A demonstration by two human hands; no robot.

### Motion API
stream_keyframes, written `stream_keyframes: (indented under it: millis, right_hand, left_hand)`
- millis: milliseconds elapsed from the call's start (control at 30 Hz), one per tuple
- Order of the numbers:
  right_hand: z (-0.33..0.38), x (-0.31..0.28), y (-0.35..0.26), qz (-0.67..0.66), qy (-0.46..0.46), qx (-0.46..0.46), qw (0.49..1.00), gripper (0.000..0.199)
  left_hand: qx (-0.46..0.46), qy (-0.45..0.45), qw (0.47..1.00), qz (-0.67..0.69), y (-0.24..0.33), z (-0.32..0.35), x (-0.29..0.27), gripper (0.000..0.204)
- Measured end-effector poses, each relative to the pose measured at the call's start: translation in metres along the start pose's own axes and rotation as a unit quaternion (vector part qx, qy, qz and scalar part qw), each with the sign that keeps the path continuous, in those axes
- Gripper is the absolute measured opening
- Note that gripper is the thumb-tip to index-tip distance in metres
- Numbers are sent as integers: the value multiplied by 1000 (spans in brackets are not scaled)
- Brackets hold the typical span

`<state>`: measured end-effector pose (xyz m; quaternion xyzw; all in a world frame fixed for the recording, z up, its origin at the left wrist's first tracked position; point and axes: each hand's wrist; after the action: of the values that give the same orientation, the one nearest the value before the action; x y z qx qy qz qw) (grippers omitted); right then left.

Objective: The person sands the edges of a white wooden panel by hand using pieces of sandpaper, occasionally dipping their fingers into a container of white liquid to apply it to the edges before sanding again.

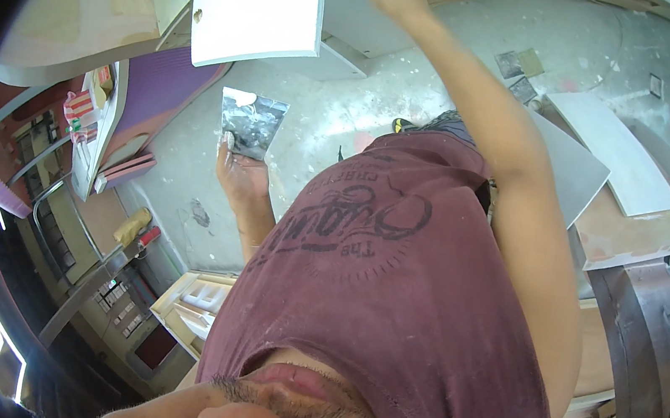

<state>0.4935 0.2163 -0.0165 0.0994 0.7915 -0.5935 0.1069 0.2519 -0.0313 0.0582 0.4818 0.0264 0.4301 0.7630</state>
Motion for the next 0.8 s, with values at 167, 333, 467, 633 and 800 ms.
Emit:
stream_keyframes:
  millis: [167, 333, 467, 633, 800]
  right_hand:
    - [-20, 17, 7, -55, -7, -30, 998, 43]
    - [76, 26, -31, -52, -47, -47, 996, 39]
    - [133, 10, -61, -121, -130, 13, 984, 43]
    - [94, -4, -25, -71, -89, 45, 993, 41]
    - [-10, 2, 3, 29, 55, -73, 995, 43]
  left_hand:
    - [15, -1, 1000, -17, 0, 4, 10, 25]
    - [11, 23, 1000, 8, -3, 5, -2, 24]
    - [-5, 3, 999, 32, -3, -3, -12, 23]
    - [19, 9, 999, 25, -5, 0, -5, 25]
    - [12, 8, 1000, 24, -4, -1, -2, 24]
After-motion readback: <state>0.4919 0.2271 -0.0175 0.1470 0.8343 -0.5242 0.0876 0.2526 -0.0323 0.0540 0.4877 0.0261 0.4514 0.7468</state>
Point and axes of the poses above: each hand's wrist, its own z-axis away from the middle knuckle, its own x-axis out of the palm, y = z × x, and after that the axes turned 11 degrees about -x, right-handed
